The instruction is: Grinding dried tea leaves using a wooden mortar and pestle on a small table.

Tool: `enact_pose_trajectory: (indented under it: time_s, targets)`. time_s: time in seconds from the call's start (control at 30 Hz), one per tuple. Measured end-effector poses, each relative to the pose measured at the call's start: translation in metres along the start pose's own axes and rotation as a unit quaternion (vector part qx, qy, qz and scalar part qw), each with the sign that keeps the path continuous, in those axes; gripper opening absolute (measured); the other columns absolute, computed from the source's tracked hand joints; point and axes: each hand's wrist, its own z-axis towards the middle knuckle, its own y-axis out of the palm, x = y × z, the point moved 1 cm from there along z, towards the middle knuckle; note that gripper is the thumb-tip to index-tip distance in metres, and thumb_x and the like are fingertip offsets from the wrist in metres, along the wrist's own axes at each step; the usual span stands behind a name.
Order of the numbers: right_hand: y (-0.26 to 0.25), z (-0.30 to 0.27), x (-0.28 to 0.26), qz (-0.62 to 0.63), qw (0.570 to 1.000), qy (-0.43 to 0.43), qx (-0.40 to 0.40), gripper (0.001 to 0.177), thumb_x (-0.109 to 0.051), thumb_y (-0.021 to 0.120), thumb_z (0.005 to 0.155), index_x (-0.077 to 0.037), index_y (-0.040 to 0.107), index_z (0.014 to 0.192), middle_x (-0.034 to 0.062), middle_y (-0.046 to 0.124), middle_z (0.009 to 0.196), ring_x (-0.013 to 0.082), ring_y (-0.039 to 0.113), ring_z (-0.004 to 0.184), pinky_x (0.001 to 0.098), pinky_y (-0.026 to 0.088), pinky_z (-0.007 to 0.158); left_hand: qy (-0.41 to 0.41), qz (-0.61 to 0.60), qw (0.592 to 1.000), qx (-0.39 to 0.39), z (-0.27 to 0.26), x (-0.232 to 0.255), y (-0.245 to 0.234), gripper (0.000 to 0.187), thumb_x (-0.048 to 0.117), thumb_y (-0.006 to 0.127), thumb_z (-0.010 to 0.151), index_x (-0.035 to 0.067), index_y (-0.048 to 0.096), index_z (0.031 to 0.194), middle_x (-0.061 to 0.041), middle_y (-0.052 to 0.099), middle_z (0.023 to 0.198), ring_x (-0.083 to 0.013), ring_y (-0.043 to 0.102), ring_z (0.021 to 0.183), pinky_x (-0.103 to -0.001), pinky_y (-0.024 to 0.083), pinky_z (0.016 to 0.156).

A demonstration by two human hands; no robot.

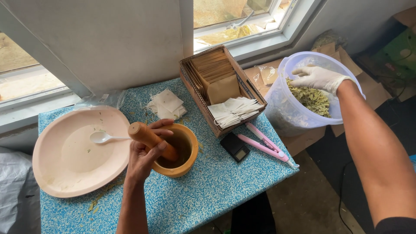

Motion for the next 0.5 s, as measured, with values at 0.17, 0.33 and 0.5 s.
enact_pose_trajectory:
  time_s: [0.17,0.33,0.5]
  targets:
    - [0.011,0.068,0.029,-0.097,0.995,-0.005,0.000,0.117,-0.067,0.082,0.077,-0.017,0.041,0.175,0.0247,0.030,0.180,0.0491,0.034,0.164,0.0644,0.028,0.135,-0.018,-0.006,1.000,0.017,0.001,-0.004,-0.001,0.030,0.034,0.079,0.099,0.012,0.083,0.119,-0.018,0.072,0.152,-0.0346,0.066,0.145,-0.056,0.047,0.122]
    - [0.028,0.084,0.041,-0.057,0.998,-0.040,-0.002,0.122,-0.053,0.099,0.074,-0.013,0.042,0.175,0.0347,0.037,0.177,0.0540,0.037,0.162,0.0663,0.028,0.135,-0.030,-0.029,0.999,0.029,0.001,-0.005,0.000,0.034,0.031,0.083,0.094,0.006,0.087,0.116,-0.022,0.073,0.149,-0.0339,0.067,0.137,-0.055,0.043,0.121]
    - [0.038,0.033,0.007,-0.114,0.987,-0.099,-0.049,0.132,-0.051,0.096,0.070,-0.009,0.034,0.178,0.0351,0.036,0.177,0.0612,0.029,0.163,0.0690,0.021,0.138,-0.024,-0.020,0.999,0.029,0.002,-0.007,0.000,0.033,0.031,0.082,0.094,0.006,0.086,0.116,-0.021,0.074,0.148,-0.0329,0.067,0.138,-0.055,0.042,0.122]
